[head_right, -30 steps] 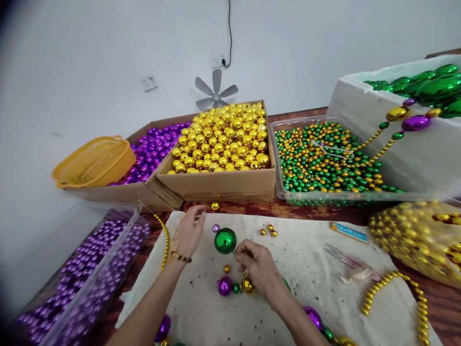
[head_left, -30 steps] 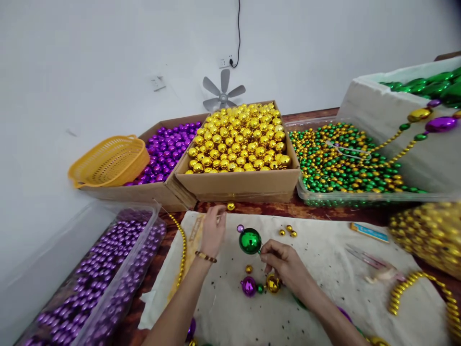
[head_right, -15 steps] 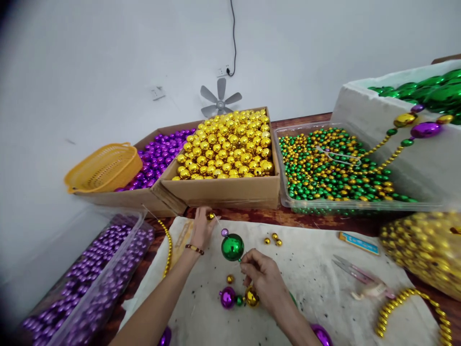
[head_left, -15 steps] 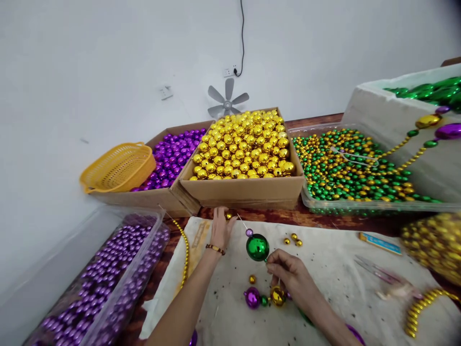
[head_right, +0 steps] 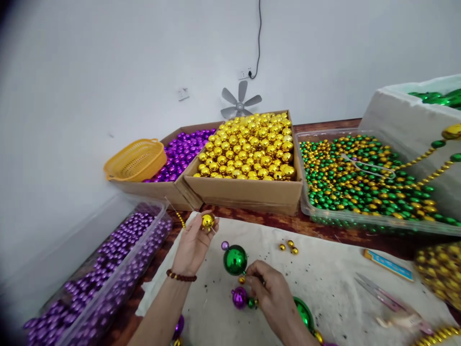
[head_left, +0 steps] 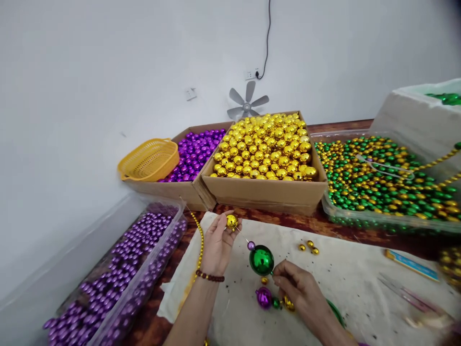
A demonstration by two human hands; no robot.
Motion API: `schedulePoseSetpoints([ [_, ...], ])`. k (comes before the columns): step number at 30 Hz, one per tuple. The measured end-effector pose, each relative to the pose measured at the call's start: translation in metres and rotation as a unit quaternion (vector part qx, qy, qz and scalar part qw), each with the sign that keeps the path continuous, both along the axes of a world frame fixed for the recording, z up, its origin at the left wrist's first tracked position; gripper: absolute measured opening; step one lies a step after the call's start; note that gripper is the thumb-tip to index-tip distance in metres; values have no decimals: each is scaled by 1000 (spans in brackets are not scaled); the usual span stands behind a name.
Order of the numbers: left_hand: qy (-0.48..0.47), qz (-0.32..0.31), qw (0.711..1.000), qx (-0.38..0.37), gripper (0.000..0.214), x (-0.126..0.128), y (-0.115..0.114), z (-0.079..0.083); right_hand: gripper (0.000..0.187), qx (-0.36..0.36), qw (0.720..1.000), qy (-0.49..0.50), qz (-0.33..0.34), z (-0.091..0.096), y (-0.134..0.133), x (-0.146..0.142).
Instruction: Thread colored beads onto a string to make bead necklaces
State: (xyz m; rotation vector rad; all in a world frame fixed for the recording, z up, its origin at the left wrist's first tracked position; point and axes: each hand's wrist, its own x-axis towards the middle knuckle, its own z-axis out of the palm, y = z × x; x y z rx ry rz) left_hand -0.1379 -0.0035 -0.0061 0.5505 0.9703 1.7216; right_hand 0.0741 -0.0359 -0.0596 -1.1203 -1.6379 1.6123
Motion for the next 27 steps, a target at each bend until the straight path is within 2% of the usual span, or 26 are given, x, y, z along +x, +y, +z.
schedulePoseSetpoints([
  [8,-46,36,997,47,16,9,1,11,17,11,1000,-7,4,-6,-2,-2],
  [14,-71,57,995,47,14,8,4,12,18,-6,1000,5,0,-9,-1,-4],
  [20,-67,41,995,56,12,13,2,10,18,-25,999,42,-10,-8,1,-8],
  [27,4,35,997,63,16,41,-13,15,23,-54,992,102,-47,-3,-2,-18],
])
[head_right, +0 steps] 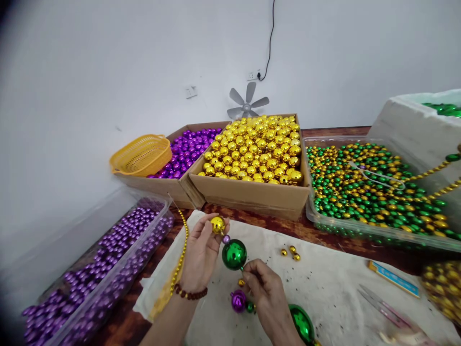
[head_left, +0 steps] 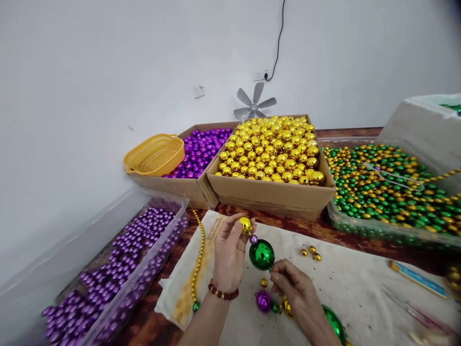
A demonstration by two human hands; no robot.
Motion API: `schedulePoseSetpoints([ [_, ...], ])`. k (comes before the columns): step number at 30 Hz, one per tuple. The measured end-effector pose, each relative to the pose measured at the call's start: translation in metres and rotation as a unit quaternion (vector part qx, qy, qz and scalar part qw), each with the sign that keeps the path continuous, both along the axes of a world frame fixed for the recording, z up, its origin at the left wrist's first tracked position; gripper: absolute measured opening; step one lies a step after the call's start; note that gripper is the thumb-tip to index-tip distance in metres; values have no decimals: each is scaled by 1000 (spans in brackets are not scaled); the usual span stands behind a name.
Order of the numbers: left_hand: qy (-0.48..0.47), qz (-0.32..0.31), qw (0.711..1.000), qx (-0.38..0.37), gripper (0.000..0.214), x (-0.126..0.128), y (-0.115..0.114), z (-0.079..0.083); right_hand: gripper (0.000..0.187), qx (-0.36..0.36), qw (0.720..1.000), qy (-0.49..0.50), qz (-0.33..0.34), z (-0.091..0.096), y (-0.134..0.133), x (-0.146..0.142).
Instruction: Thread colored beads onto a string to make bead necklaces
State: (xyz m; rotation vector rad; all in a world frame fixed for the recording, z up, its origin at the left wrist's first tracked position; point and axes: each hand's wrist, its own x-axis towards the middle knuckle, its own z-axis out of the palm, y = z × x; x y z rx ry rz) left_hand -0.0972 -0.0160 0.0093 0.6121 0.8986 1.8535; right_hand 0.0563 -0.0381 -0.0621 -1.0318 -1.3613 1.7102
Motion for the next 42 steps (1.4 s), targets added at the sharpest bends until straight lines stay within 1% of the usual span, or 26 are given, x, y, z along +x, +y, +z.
schedulePoseSetpoints([
  [4,55,29,998,0,18,8,-8,4,25,-11,999,46,-14,1,-4,-3],
  [9,176,92,980,-17,26,8,-19,6,27,-5,999,43,-17,1,-5,-2],
  [11,213,101,972,-18,29,7,-22,6,27,-2,999,40,-12,2,-7,-2],
  [14,238,104,965,-32,29,4,-23,8,28,9,999,43,-1,4,-12,-3],
  [18,229,92,968,-54,23,2,-21,11,28,26,999,42,-9,5,-16,-6],
  [21,205,76,974,-62,22,2,-19,14,28,9,998,48,-38,5,-15,-9],
  [23,163,58,983,-61,22,3,-18,15,27,-13,997,59,-45,4,-13,-10],
  [26,85,23,995,-55,24,4,-17,13,26,-50,995,80,-35,3,-10,-12],
  [29,47,11,997,-55,27,4,-15,8,28,-88,989,117,-31,2,-6,-11],
  [31,41,0,998,-57,28,3,-13,5,34,-104,984,143,-37,2,-1,-8],
  [33,41,-14,997,-58,25,1,-10,-1,38,-113,982,144,-39,2,7,-4],
  [35,49,-11,997,-59,23,-3,-6,-8,40,-121,986,116,-20,1,17,2],
  [38,82,18,993,-80,22,-10,1,-23,37,-122,991,48,17,-2,34,12],
  [42,169,69,978,-105,19,-15,7,-42,32,-96,993,-38,49,-10,53,20],
])
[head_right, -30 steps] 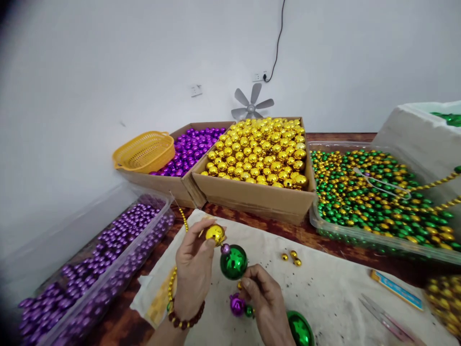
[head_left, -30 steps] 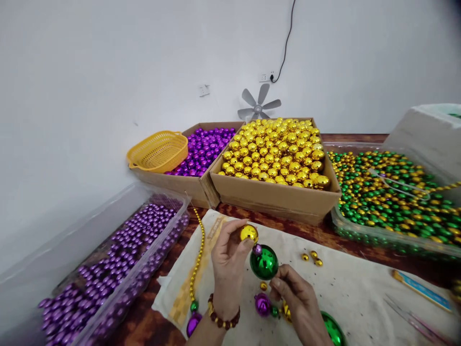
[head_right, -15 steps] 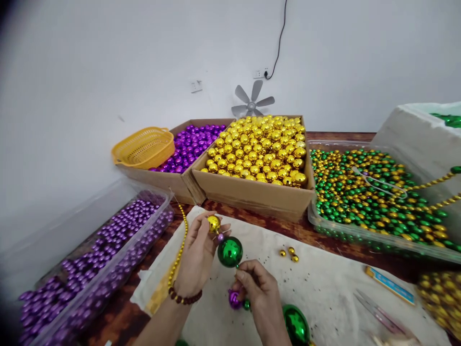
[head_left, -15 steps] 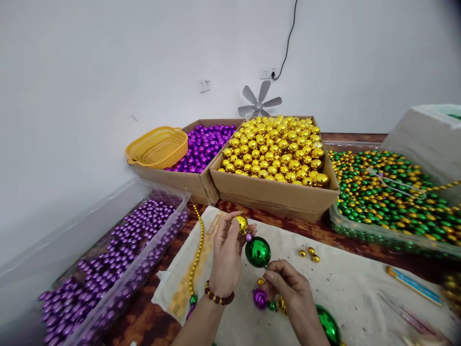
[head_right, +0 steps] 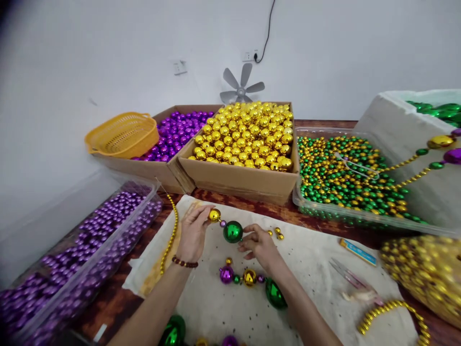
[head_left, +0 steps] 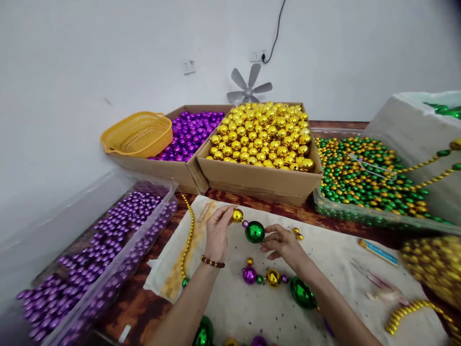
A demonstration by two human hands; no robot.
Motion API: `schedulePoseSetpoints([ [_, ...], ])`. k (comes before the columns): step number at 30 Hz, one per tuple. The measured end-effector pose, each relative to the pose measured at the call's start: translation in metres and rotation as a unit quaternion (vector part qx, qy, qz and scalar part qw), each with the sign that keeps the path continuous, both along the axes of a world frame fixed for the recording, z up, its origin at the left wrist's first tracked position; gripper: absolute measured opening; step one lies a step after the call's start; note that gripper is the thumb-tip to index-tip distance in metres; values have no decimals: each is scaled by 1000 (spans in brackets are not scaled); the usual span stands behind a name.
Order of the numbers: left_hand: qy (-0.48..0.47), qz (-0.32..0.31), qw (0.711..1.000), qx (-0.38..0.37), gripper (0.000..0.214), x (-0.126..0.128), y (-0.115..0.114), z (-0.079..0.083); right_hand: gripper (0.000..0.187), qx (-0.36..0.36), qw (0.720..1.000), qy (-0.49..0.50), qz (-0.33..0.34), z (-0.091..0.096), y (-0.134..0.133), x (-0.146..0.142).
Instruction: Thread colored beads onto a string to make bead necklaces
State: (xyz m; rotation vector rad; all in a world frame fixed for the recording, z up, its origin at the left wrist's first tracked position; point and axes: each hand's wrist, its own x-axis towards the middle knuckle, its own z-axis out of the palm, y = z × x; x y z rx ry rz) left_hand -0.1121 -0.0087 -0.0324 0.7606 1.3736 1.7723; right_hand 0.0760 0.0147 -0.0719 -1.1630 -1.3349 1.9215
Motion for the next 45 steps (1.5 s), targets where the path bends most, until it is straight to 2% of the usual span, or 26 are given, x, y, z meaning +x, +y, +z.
schedulePoseSetpoints([
  [4,131,16,991,-2,17,-1,-1,-1,32,5,999,-35,25,-11,7,-1],
  [7,220,10,975,16,17,-2,-2,8,31,25,997,-60,38,-19,7,-4],
  [10,269,6,963,25,18,0,-1,19,21,75,992,-97,36,-19,6,-4],
  [13,306,0,951,38,18,3,0,29,10,153,980,-126,13,-6,8,-2],
  [17,332,-16,941,57,13,8,-1,42,17,254,961,-111,4,29,12,-14],
  [21,340,-31,936,83,13,16,-3,53,16,413,903,-103,65,51,16,-36],
  [23,347,-39,932,99,14,19,-4,58,13,444,885,-116,78,52,17,-43],
  [27,340,-57,935,88,21,17,-8,61,14,433,890,-126,73,50,17,-43],
  [29,311,-77,946,55,27,12,-11,55,16,400,908,-113,57,52,17,-41],
  [31,271,-129,954,17,30,5,-13,43,18,339,937,-75,29,54,16,-40],
  [33,229,-209,951,-13,29,-2,-15,28,21,268,963,-17,-1,55,16,-41],
  [36,180,-295,938,-36,34,-8,-15,7,23,192,979,63,-31,54,19,-43],
  [41,244,-292,924,-46,33,-9,-6,-15,23,107,982,153,-17,53,28,-36],
  [45,298,-310,901,-47,33,-6,4,-29,21,106,983,150,-27,50,38,-24],
])
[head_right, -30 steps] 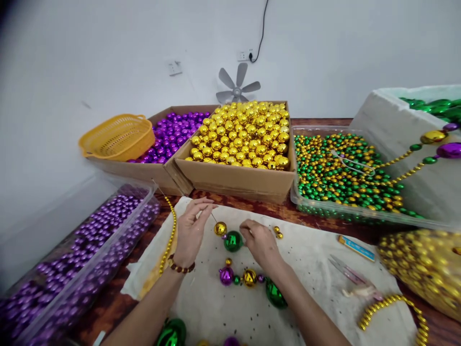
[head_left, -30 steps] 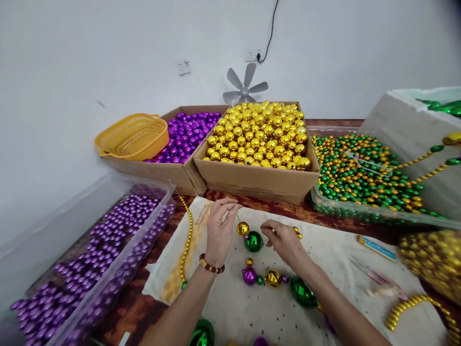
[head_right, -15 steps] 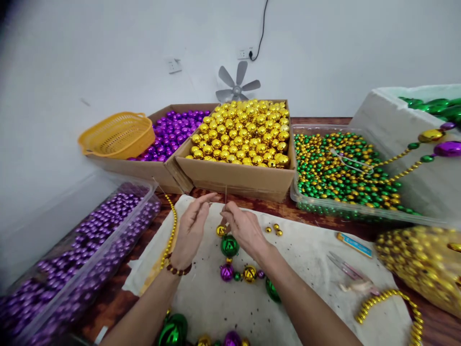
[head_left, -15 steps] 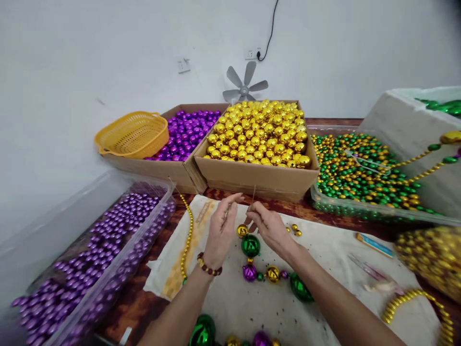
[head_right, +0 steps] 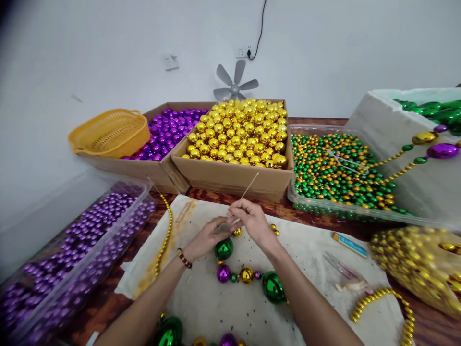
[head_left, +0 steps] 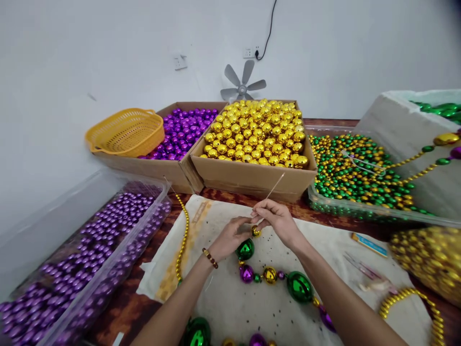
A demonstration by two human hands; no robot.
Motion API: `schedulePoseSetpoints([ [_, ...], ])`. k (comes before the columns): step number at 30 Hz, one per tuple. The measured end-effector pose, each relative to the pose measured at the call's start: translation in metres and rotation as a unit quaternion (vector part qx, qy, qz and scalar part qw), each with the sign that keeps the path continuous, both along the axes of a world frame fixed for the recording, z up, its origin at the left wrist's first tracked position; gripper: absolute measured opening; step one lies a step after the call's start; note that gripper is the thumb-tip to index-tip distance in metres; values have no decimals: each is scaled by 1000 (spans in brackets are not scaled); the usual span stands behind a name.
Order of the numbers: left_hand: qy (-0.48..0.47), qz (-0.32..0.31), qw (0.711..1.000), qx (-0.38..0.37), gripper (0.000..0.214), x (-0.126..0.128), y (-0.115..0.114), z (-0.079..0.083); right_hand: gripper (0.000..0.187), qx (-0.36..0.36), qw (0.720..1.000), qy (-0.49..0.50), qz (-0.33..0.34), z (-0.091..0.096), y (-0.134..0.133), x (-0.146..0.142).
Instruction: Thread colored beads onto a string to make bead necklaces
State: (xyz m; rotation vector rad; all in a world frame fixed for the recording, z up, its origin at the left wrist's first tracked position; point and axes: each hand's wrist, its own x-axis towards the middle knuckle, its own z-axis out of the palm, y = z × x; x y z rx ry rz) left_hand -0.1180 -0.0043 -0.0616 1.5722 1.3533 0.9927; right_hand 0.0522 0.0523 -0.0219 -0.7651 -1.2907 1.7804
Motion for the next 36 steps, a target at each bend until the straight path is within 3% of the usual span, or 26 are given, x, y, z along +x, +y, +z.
schedulePoseSetpoints([
  [7,5,2,1000,6,31,3,11,-15,23,-11,999,-21,-48,-12,10,13],
  [10,5,20,1000,17,31,6,14,-12,23,-11,998,-27,-55,-16,10,15],
  [13,26,81,995,61,26,13,13,-1,21,-4,997,-39,-74,-20,10,15],
  [16,95,122,979,135,20,22,8,12,21,7,993,-48,-104,-27,9,13],
  [20,218,128,944,211,17,34,3,24,23,5,991,-53,-125,-32,5,7],
  [26,368,114,894,231,12,41,7,28,24,-22,986,-52,-155,-29,1,1],
  [32,332,115,883,311,11,38,12,20,22,-35,984,-39,-170,-29,1,3],
  [36,283,130,899,307,12,40,14,18,23,-34,985,-35,-167,-29,1,3],
])
